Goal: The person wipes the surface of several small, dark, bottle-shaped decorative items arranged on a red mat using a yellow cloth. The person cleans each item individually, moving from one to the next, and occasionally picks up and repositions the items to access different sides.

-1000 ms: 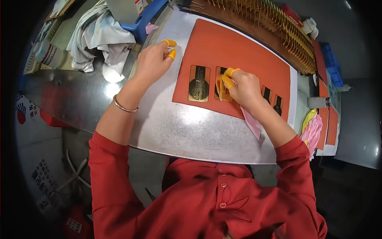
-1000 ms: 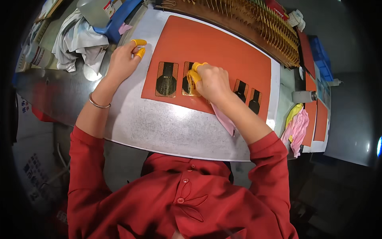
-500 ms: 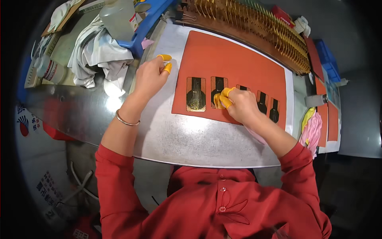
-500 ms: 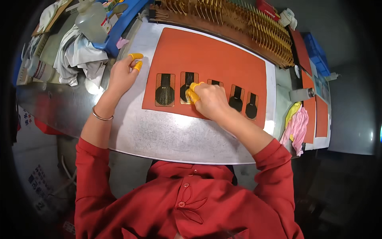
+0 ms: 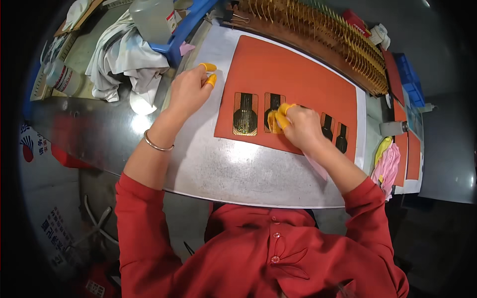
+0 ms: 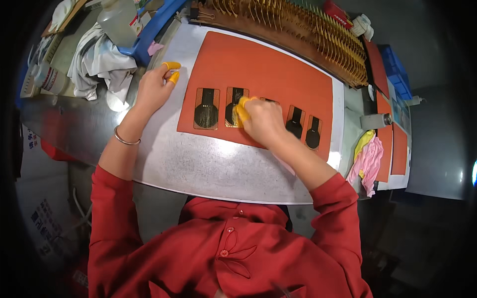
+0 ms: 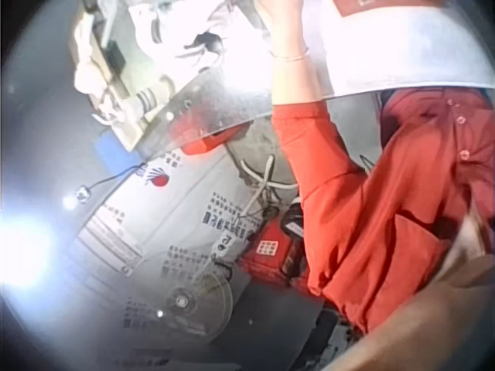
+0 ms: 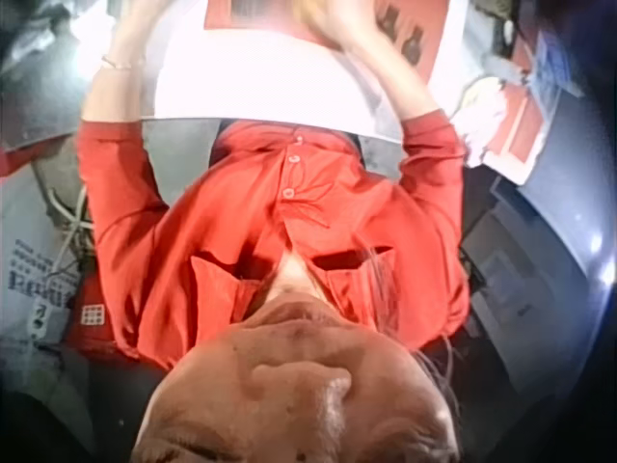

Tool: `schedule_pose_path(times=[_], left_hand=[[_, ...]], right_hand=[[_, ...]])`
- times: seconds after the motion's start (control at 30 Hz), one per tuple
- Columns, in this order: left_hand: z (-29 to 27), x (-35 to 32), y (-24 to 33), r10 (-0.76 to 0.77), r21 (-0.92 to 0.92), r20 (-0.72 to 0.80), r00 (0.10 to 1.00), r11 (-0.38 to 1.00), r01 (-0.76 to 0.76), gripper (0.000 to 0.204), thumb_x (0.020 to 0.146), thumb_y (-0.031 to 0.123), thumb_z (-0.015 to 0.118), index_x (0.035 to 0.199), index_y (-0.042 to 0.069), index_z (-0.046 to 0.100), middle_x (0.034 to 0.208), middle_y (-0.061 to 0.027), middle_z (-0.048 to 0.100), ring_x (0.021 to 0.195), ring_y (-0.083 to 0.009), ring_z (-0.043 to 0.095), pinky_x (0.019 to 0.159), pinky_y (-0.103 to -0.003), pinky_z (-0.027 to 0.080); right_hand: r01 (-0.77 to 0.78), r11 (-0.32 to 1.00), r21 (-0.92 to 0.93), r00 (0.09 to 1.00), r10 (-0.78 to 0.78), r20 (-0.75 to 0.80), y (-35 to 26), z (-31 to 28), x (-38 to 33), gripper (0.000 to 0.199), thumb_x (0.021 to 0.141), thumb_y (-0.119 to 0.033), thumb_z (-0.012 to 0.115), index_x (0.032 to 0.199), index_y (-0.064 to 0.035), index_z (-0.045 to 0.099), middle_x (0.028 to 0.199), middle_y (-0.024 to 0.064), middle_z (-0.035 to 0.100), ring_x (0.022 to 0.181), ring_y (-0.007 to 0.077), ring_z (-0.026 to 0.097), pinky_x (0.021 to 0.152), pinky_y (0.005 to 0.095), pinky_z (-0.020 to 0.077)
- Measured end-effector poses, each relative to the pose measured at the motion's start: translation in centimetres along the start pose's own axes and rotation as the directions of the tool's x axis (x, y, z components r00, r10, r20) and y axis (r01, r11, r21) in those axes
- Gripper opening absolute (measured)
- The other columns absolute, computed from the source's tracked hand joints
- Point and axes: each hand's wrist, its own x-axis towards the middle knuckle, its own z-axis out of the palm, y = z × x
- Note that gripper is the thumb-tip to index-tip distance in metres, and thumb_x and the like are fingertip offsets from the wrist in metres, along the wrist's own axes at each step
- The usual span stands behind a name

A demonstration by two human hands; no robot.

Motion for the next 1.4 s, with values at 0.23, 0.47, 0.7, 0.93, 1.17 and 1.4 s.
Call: schedule_pose_path(times=[0.23,0.47,0.7,0.93,1.17,1.4], left_hand=[[0.1,0.2,0.5,-0.012,-0.011,0.02,1.0,1.0,0.012,0.022,0.078,0.016,0.06,0.097,0.004,0.064,0.068,-0.0134,0.059,0.061,-0.0294,0.055,0.056,-0.039,0.041],[0.0,0.4,0.6,0.005,0.034,0.016,1.0,0.999,-0.006,0.021,0.078,0.015,0.06,0.097,0.005,0.064,0.068,-0.0132,0.058,0.063,-0.0301,0.056,0.057,-0.039,0.041],[0.3,0.0,0.5,-0.018,0.011,0.018,1.0,1.0,0.018,0.021,0.079,0.015,0.06,0.096,0.005,0.064,0.067,-0.0126,0.058,0.059,-0.0295,0.054,0.055,-0.038,0.041],[-0.1,0.1,1.1,-0.005,-0.037,-0.027,1.0,0.999,0.004,0.017,0.076,0.015,0.061,0.072,0.001,0.053,0.063,-0.0152,0.058,0.062,-0.0339,0.057,0.057,-0.043,0.043],[-0.1,-0.2,0.7,-0.032,-0.021,0.03,0.999,0.999,0.033,0.021,0.078,0.015,0.059,0.097,0.005,0.064,0.066,-0.0127,0.056,0.06,-0.0292,0.054,0.056,-0.038,0.041],[-0.2,0.1,0.8,-0.029,-0.012,0.029,0.999,1.0,0.029,0.023,0.077,0.015,0.06,0.097,0.004,0.064,0.065,-0.0127,0.055,0.059,-0.0293,0.053,0.056,-0.039,0.041]], right_hand=[[-0.001,1.0,-0.01,1.0,0.001,-0.001,1.3,-0.1,0.6,0.013,0.078,-0.014,0.063,0.082,-0.0019,0.064,0.069,0.0162,0.061,0.058,0.0303,0.061,0.053,0.038,0.0486],[0.047,0.998,-0.032,0.999,-0.048,-0.024,0.6,-0.3,-0.6,0.011,0.074,-0.011,0.066,0.08,-0.0019,0.064,0.069,0.0141,0.06,0.058,0.0301,0.06,0.051,0.0368,0.0483],[0.083,0.996,-0.017,0.996,-0.082,0.023,0.8,-0.4,-1.4,0.009,0.075,-0.01,0.064,0.08,-0.0027,0.062,0.067,0.0129,0.059,0.058,0.0297,0.06,0.051,0.0377,0.0484],[0.07,0.998,0.001,0.997,-0.07,0.022,1.5,-0.1,-0.1,0.011,0.078,-0.015,0.063,0.081,-0.0037,0.064,0.068,0.0164,0.059,0.058,0.0311,0.06,0.05,0.0382,0.0474],[0.085,0.996,0.018,0.995,-0.086,0.058,1.2,-0.6,0.3,0.013,0.079,-0.016,0.063,0.081,-0.004,0.064,0.07,0.0153,0.06,0.061,0.0316,0.06,0.056,0.04,0.0486],[0.054,0.997,-0.051,0.996,-0.05,0.076,2.0,-0.2,1.2,0.012,0.078,-0.015,0.063,0.082,-0.0041,0.063,0.069,0.0151,0.06,0.059,0.0309,0.06,0.054,0.0396,0.0479]])
